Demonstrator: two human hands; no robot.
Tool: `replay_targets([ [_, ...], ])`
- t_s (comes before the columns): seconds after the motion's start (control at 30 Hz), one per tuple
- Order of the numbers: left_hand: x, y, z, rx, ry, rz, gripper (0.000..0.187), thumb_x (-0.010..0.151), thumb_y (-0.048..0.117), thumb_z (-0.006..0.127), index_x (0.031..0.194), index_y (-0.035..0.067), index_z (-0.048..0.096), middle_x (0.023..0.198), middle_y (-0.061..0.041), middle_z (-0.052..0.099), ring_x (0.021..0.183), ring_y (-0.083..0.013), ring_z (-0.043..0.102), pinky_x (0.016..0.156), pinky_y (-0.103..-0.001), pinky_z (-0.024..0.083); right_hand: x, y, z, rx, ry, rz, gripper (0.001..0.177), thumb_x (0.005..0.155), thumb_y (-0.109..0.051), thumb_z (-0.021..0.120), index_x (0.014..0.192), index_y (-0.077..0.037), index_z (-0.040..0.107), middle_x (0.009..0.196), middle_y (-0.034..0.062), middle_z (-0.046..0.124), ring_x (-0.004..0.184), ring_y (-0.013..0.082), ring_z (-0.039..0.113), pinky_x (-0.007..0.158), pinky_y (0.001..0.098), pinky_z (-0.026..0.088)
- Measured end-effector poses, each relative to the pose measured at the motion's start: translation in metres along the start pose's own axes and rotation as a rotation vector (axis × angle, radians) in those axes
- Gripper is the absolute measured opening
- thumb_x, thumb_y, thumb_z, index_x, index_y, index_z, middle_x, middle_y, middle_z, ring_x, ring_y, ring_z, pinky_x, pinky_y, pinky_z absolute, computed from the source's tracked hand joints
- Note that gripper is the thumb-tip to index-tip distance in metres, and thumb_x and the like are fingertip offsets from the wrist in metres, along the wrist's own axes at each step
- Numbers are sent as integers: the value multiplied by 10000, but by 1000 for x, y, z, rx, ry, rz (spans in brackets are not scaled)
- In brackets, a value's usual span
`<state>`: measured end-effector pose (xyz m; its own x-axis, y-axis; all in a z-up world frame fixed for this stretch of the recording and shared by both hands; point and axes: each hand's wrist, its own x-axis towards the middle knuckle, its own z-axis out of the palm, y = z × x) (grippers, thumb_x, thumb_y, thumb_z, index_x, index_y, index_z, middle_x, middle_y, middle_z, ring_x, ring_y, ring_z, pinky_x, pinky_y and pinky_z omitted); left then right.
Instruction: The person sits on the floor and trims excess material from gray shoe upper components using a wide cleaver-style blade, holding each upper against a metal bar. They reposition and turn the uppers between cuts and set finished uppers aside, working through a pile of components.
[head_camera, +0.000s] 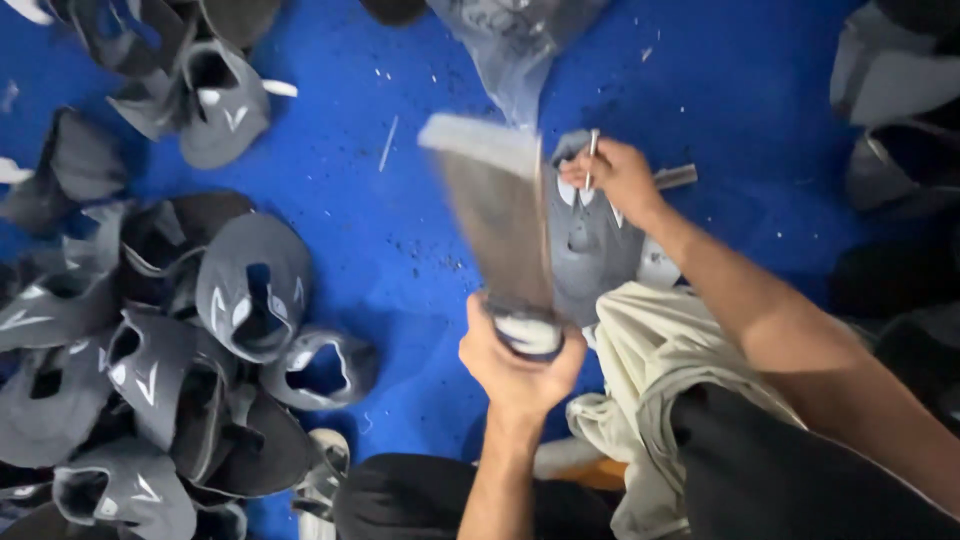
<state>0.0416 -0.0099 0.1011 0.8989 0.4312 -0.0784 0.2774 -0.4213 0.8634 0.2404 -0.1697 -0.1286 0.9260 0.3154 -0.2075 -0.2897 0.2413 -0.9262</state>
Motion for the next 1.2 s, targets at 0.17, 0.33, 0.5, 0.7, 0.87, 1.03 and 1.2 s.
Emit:
replay_targets([
  [0.17,19,-63,43,388,-219,-16,641,661,265,873,1138,-38,572,876,-253,707,816,-457,693,719,-510,547,-33,-6,21,-683,40,-457,154,1035,-93,595,1088,-3,709,1048,168,769,968,256,753,848,352,589],
  [0.33,-57,-83,-3,199,-131,-192,457,665,212,814,1026,8,621,829,-197,749,809,-383,745,703,-445,584,-23,3,-6,-27,185,-192,42,1048,-42,604,1017,-47,632,985,103,732,923,207,732,860,344,611],
  [0.5,-77,-60,-46,69,-55,-206,400,636,161,799,987,41,648,751,-140,757,708,-282,792,648,-379,599,-34,-12,33,-80,-139,-153,34,1082,-16,608,1056,2,621,1052,129,717,985,218,717,931,339,612],
  [0.7,-58,23,-79,-89,47,-110,388,628,138,856,812,42,529,581,-53,615,494,-233,582,503,-350,521,-49,15,45,-120,-229,152,134,1055,-53,512,1083,44,600,1113,175,745,1022,243,756,889,340,617],
  [0.87,-36,-73,-17,-200,169,374,316,665,83,770,834,113,504,719,-61,574,599,-243,566,600,-335,468,-73,-2,60,-407,-214,-182,148,1033,-61,543,1086,44,632,1082,172,758,956,257,759,840,361,609],
  [1.03,-45,-94,-5,134,-66,-27,416,621,135,872,909,53,583,788,-157,688,710,-305,685,657,-388,539,-53,43,30,-682,-147,-366,164,1013,-44,590,1109,48,685,1036,192,730,938,301,717,809,386,588],
  [1.2,-38,-15,-42,29,-22,-125,402,639,191,843,906,40,583,798,-155,753,741,-247,783,685,-365,603,-43,21,40,-90,-84,113,157,1083,-64,522,1062,32,644,1003,140,719,925,219,733,822,336,609],
])
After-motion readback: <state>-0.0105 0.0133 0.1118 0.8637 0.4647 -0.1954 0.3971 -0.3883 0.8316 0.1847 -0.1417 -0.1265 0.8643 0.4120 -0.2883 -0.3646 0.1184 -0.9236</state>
